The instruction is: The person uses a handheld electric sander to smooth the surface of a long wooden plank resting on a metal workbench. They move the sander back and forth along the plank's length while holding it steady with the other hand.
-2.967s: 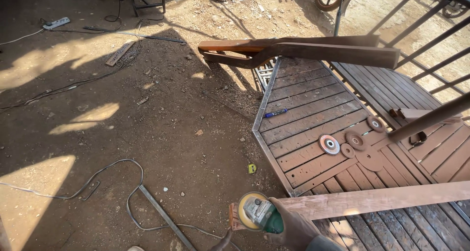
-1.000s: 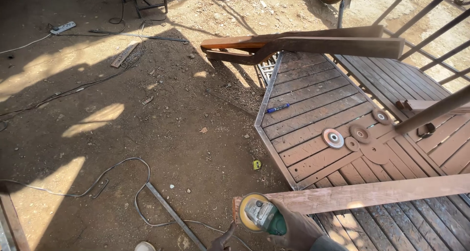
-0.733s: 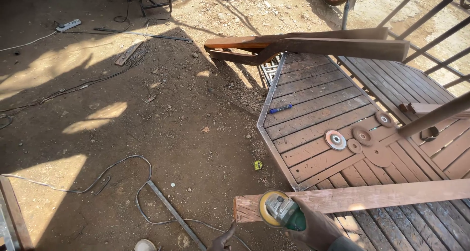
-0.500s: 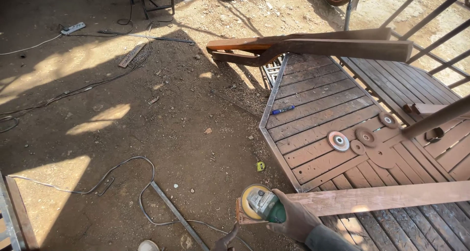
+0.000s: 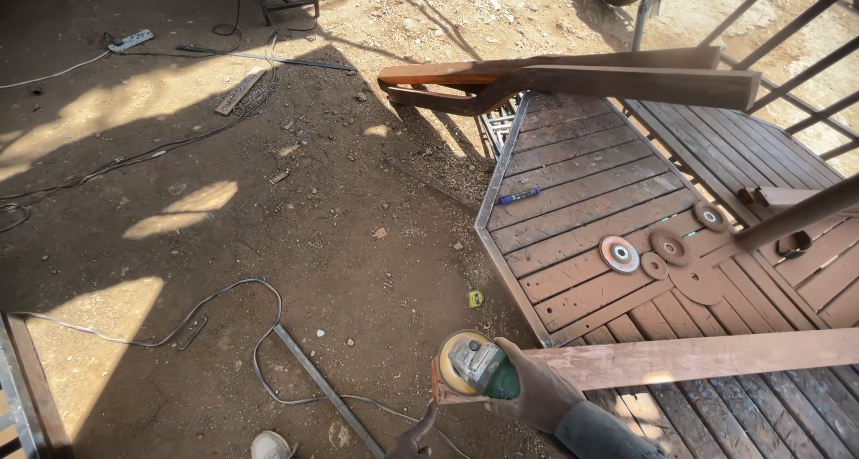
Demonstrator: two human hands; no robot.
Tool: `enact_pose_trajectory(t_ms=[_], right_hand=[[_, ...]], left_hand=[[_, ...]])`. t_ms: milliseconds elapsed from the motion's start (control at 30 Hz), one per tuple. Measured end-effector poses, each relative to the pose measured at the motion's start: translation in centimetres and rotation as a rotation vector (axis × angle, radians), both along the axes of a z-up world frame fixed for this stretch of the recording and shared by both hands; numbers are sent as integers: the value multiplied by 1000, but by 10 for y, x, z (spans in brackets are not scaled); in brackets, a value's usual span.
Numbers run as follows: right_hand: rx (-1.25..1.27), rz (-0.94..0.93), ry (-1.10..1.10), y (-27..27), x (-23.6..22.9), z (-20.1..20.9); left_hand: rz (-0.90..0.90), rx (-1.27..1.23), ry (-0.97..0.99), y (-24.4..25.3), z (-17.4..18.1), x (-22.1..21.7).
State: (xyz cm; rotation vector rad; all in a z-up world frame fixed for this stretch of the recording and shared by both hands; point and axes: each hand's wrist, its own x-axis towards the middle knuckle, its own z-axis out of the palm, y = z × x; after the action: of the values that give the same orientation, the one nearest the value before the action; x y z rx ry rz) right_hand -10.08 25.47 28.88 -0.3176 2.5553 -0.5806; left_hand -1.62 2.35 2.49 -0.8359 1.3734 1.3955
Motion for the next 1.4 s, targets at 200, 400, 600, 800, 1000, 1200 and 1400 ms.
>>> enact_pose_trajectory(t_ms=[200, 400, 600, 800, 1000, 1200, 1400], right_hand=[[92, -37, -3, 15, -2, 10], [95, -21, 3, -3, -10, 14], [78, -14, -29, -9, -13, 11], [145, -101, -22, 15, -14, 16], [119, -80, 7, -14, -3, 17], [16, -38, 20, -14, 13, 10], [82, -199, -30, 34, 22, 16]], left_hand=[[19, -70, 16, -3, 63, -6], [-182, 92, 480, -14, 44, 13], [-80, -39, 413, -11, 127, 21], [-150, -44, 534, -7, 95, 22], [-135, -43, 558, -11, 69, 21], [-133, -32, 687, -10, 37, 28], [-216, -150, 557, -11, 81, 22]])
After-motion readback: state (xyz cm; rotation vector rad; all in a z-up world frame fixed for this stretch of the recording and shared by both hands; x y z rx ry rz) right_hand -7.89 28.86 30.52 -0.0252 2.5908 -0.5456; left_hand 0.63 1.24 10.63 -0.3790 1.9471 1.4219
